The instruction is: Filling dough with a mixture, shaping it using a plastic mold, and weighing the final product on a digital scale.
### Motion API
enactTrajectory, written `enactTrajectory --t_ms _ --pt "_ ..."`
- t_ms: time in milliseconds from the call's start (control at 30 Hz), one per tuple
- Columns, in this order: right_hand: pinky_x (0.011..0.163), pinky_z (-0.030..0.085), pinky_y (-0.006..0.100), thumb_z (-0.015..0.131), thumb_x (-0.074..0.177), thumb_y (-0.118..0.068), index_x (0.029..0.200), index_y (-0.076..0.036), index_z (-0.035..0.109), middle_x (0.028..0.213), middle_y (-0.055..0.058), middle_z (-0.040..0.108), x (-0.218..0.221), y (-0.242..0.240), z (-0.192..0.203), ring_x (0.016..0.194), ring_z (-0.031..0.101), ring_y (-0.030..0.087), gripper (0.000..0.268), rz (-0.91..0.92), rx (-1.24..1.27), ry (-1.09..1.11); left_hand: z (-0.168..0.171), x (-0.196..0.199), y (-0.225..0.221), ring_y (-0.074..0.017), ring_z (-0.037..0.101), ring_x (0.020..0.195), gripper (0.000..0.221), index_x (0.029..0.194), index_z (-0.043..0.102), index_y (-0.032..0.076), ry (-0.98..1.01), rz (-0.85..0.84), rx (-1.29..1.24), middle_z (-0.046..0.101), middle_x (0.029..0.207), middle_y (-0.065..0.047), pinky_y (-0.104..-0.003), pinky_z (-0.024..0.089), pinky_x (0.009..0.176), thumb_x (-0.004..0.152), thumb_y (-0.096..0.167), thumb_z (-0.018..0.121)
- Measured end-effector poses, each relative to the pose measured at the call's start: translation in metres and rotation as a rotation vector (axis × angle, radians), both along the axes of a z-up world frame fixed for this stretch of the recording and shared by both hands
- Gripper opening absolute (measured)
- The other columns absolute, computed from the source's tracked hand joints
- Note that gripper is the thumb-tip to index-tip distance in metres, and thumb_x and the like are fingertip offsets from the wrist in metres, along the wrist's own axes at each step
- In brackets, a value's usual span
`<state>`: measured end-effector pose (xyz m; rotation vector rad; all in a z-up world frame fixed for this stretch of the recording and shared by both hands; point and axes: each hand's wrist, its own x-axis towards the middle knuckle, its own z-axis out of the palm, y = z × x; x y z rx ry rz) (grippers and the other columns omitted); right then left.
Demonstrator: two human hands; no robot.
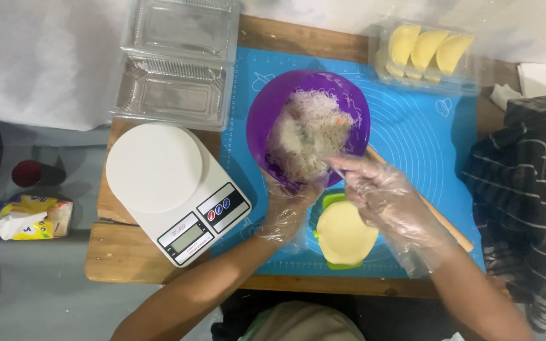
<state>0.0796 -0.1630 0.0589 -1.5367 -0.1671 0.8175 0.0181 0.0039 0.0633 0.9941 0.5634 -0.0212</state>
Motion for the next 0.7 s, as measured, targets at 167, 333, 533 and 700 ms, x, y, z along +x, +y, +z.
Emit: enactTrajectory --t_ms 167,333,533,700 --pt "0.029 0.042 0.015 0.039 0.092 0.007 0.143 -0.005 0.059 0.064 0.001 0.050 0.007 -0.005 0.007 0.044 0.041 0.003 0.056 -0.037 0.017 -0.038 -0.063 -0.002 -0.031 -0.0205 0.062 0.117 0.092 0.144 0.042 0.017 -0.161 0.261 -0.007 0.059 0.136 -0.010 -0.037 0.053 0.100 0.064 -0.013 0.077" --pt "0.027 0.041 0.017 0.040 0.092 0.009 0.141 -0.003 0.059 0.063 0.003 0.051 0.012 -0.013 -0.016 0.043 0.041 0.005 0.054 -0.047 -0.017 -0.108 -0.077 -0.003 -0.033 -0.0200 0.060 0.122 0.099 0.146 0.042 0.021 -0.224 0.284 -0.067 0.058 0.140 -0.008 -0.039 0.051 0.106 0.062 -0.011 0.083" --pt "0.106 0.049 0.054 0.052 0.087 0.015 0.131 -0.005 0.068 0.134 0.022 0.068 -0.022 0.034 0.030 0.132 0.058 0.036 0.051 0.122 -0.217 -0.510 -0.065 0.001 -0.018 -0.0214 0.050 0.137 0.106 0.155 0.030 0.027 -0.086 0.086 0.083 0.043 0.153 -0.008 -0.034 0.050 0.107 0.067 0.008 0.086" --pt "0.057 0.064 0.042 0.048 0.088 0.015 0.136 -0.016 0.062 0.089 0.023 0.072 -0.028 0.031 0.019 0.065 0.073 0.032 0.059 0.380 -0.722 -0.895 -0.077 -0.003 -0.014 -0.0292 0.045 0.142 0.103 0.158 0.020 0.028 -0.271 0.072 -0.084 0.039 0.157 -0.014 -0.046 0.046 0.113 0.077 0.004 0.080"
